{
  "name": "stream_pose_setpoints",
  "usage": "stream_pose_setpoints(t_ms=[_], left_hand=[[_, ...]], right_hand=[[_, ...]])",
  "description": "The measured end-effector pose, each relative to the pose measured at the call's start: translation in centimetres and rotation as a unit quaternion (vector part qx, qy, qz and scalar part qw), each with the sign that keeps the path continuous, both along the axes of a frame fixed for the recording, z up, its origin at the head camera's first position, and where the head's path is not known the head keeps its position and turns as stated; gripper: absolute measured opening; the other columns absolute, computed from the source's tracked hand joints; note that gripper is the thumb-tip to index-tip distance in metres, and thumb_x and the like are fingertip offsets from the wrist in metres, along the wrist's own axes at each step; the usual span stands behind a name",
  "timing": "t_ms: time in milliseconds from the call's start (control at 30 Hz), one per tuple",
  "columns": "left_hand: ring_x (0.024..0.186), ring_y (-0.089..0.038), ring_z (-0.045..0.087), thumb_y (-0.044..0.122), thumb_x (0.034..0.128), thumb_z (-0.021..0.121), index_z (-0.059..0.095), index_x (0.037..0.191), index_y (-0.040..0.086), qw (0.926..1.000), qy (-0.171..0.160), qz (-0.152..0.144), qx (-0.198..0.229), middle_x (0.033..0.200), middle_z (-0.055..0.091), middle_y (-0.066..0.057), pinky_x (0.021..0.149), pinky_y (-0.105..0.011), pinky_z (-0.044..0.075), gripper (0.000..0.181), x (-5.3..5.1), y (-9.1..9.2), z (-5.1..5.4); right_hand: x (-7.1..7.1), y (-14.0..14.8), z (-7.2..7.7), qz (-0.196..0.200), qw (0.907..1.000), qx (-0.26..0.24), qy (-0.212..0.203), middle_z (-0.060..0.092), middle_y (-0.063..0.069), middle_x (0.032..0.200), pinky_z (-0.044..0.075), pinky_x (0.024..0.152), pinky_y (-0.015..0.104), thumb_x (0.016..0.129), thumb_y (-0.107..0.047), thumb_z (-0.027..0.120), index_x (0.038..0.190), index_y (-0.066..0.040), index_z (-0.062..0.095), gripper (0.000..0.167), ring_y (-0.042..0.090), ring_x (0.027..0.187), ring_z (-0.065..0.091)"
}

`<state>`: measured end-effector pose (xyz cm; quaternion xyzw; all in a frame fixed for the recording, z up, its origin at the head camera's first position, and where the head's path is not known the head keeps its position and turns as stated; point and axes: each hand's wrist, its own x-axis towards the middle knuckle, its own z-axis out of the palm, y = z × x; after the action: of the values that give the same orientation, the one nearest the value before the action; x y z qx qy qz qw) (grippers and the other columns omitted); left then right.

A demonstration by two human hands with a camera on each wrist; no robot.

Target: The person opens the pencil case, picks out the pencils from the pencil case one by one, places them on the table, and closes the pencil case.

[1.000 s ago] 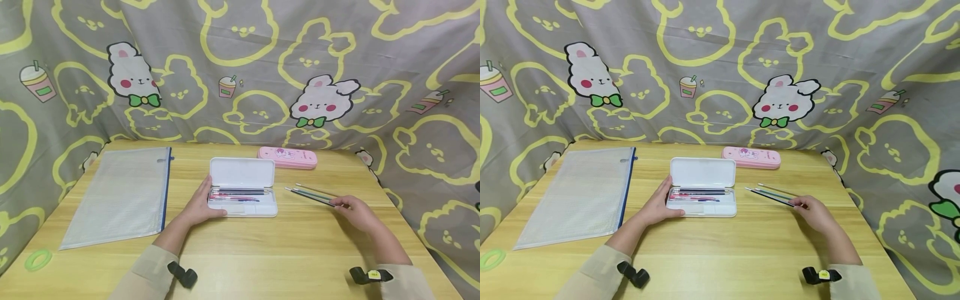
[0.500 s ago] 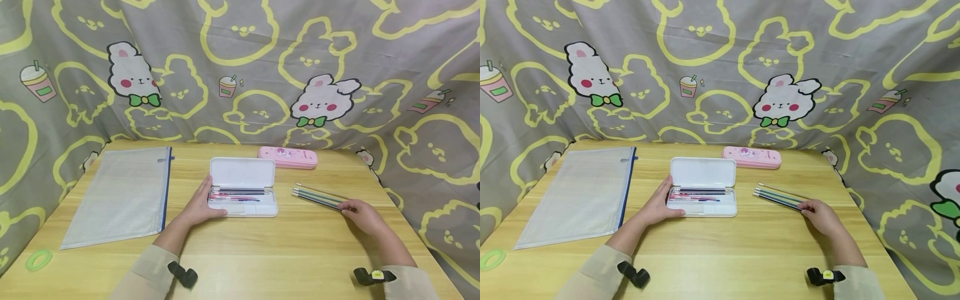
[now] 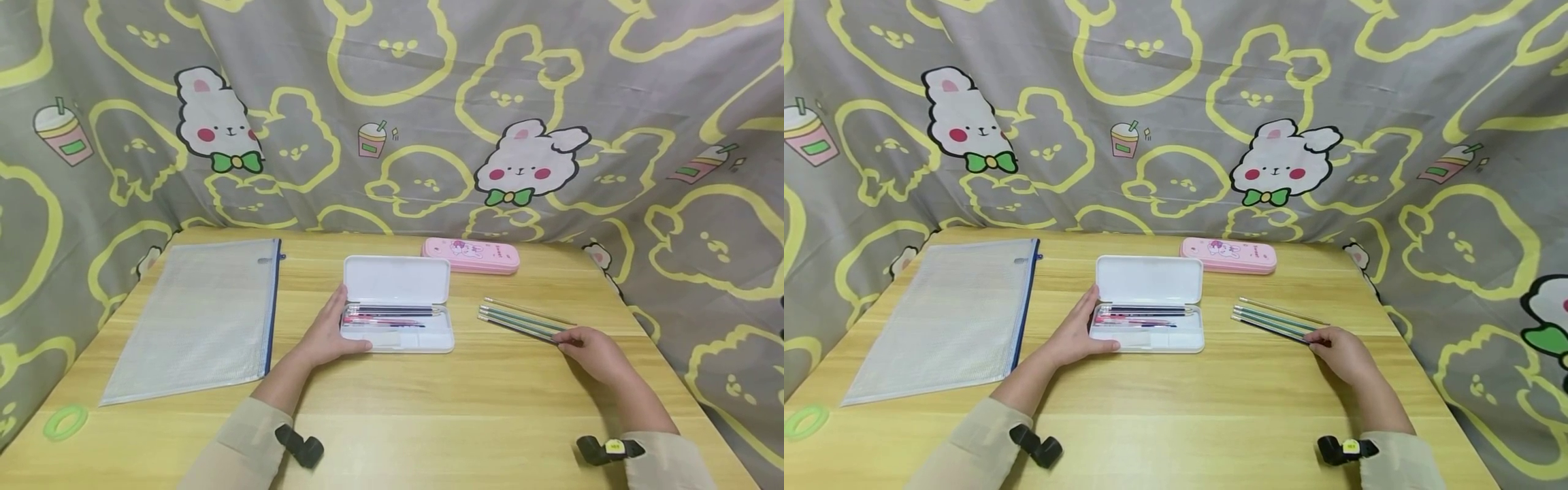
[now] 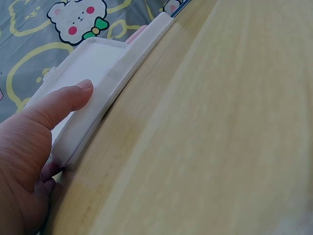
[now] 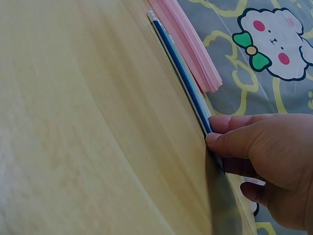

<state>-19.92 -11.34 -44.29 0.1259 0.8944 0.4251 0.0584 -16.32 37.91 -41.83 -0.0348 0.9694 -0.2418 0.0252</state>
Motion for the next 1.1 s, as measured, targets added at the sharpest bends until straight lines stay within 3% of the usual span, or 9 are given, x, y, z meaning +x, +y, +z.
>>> stream_pose_setpoints(t_ms=[300,433,600,900,1100], left_hand=[[0.153,-0.035,0.004,0.043,0.0667,0.087,0.001,0.158,0.006,1.0,0.003,-0.001,-0.001,0.166,0.0,-0.014,0.123,-0.052,0.013,0.131,-0.2,0.0,-0.1],[0.153,-0.035,0.004,0.043,0.0666,0.087,0.001,0.158,0.006,1.0,0.002,0.0,0.0,0.166,0.0,-0.014,0.123,-0.053,0.013,0.131,-0.1,0.0,-0.1],[0.153,-0.035,0.004,0.043,0.0666,0.087,0.001,0.158,0.006,1.0,0.002,-0.001,0.002,0.166,0.0,-0.014,0.123,-0.053,0.012,0.131,-0.2,0.0,-0.1],[0.153,-0.035,0.004,0.044,0.0663,0.087,0.001,0.158,0.008,1.0,0.002,-0.002,0.004,0.166,0.0,-0.013,0.123,-0.053,0.013,0.131,-0.1,-0.1,-0.2],[0.153,-0.034,0.004,0.043,0.0669,0.087,0.001,0.158,0.008,1.0,-0.001,-0.004,0.004,0.166,-0.001,-0.012,0.123,-0.052,0.012,0.131,-0.1,-0.1,-0.2]], right_hand=[[0.0,-0.4,0.4,0.003,1.0,-0.004,-0.002,0.067,0.025,0.115,0.049,0.092,0.057,0.093,-0.012,0.063,0.109,-0.001,0.071,0.021,0.044,0.108,0.061],[-0.3,-1.6,1.1,0.011,0.9998,-0.013,0.004,0.07,0.019,0.109,0.053,0.081,0.043,0.094,-0.017,0.064,0.112,-0.003,0.071,0.024,0.031,0.096,0.064],[-1.2,-4.2,1.7,0.027,0.9988,-0.035,0.021,0.07,0.011,0.099,0.049,0.072,0.028,0.093,-0.015,0.065,0.11,-0.002,0.071,0.022,0.016,0.088,0.058],[-3.3,-10.1,1.9,0.072,0.9952,-0.061,0.027,0.071,0.008,0.1,0.051,0.084,0.038,0.092,-0.013,0.065,0.108,-0.005,0.073,0.019,0.021,0.095,0.061],[-4.2,-14.1,1.9,0.109,0.9896,-0.09,0.024,0.071,0.008,0.097,0.051,0.083,0.037,0.091,-0.01,0.064,0.108,-0.004,0.073,0.02,0.018,0.091,0.061]])
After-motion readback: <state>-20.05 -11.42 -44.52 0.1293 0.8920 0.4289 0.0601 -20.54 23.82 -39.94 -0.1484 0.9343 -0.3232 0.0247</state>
